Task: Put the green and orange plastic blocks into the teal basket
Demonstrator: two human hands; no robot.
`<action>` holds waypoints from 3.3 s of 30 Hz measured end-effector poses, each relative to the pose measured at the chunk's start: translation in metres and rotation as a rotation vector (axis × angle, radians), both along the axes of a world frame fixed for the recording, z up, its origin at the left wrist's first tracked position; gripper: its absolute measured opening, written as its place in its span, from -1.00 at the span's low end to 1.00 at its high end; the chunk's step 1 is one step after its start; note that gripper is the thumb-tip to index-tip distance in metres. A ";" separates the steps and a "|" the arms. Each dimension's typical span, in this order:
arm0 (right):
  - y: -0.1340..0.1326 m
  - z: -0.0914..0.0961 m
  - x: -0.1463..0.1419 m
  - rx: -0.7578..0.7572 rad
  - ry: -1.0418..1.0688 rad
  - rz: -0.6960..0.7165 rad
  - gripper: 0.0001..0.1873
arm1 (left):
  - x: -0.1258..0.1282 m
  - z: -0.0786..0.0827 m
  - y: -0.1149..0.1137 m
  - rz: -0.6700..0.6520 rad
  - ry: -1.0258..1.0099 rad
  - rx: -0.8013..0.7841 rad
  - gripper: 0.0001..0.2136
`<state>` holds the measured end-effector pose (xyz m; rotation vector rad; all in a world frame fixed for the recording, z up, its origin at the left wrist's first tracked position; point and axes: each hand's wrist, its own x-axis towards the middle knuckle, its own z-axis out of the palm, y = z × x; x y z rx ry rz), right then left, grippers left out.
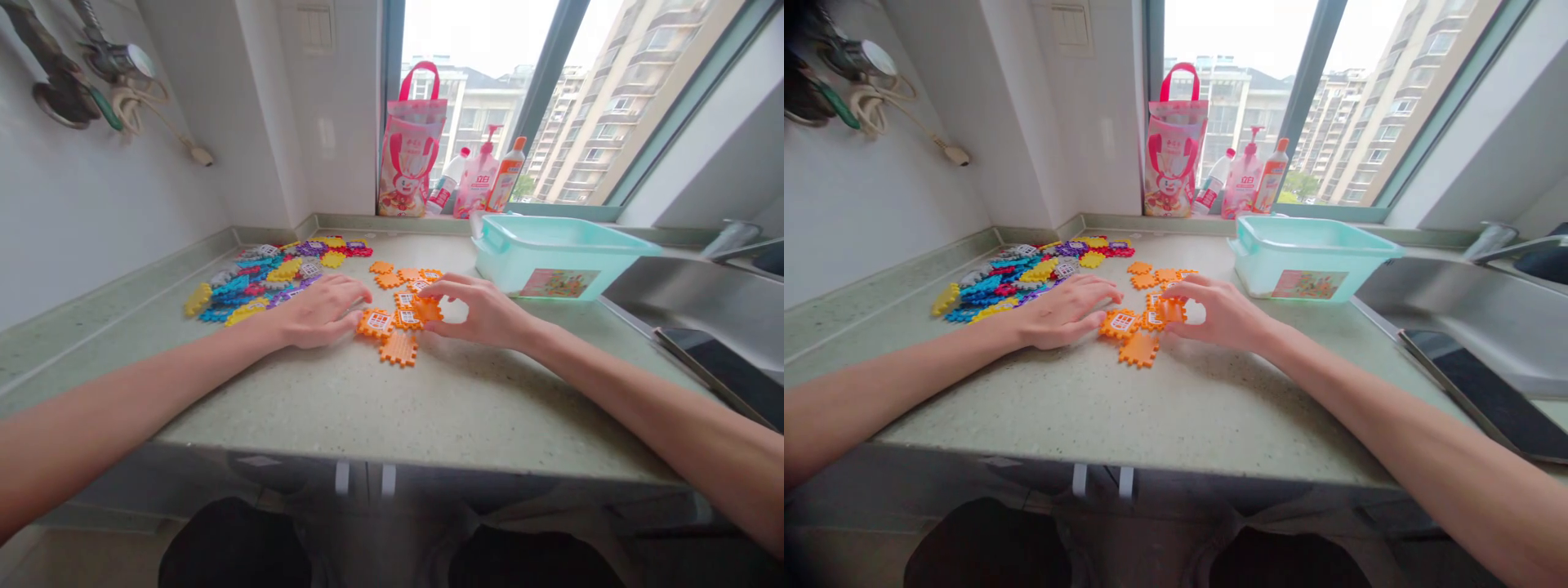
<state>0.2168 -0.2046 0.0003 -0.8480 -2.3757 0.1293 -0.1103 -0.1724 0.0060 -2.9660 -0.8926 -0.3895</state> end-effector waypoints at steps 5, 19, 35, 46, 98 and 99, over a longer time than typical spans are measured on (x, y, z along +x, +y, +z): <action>-0.016 0.002 -0.039 0.056 0.111 0.038 -0.68 | 0.005 -0.001 0.000 0.002 0.011 -0.011 -0.88; -0.016 -0.006 -0.052 -0.075 -0.051 0.045 -0.80 | 0.015 0.005 -0.011 0.005 0.020 0.037 -0.86; 0.029 0.057 0.092 0.593 0.230 -0.354 -0.75 | 0.008 0.003 -0.008 0.108 0.020 0.048 -0.52; 0.050 0.040 0.137 0.492 0.000 -0.816 -0.61 | -0.029 -0.006 0.024 0.097 -0.172 0.023 -0.53; 0.034 0.002 0.015 -0.188 -0.114 -0.010 -0.74 | -0.005 0.018 0.038 0.054 -0.040 -0.170 -0.62; 0.036 0.002 0.016 -0.165 -0.120 -0.008 -0.74 | -0.004 0.018 0.037 0.078 -0.033 -0.177 -0.60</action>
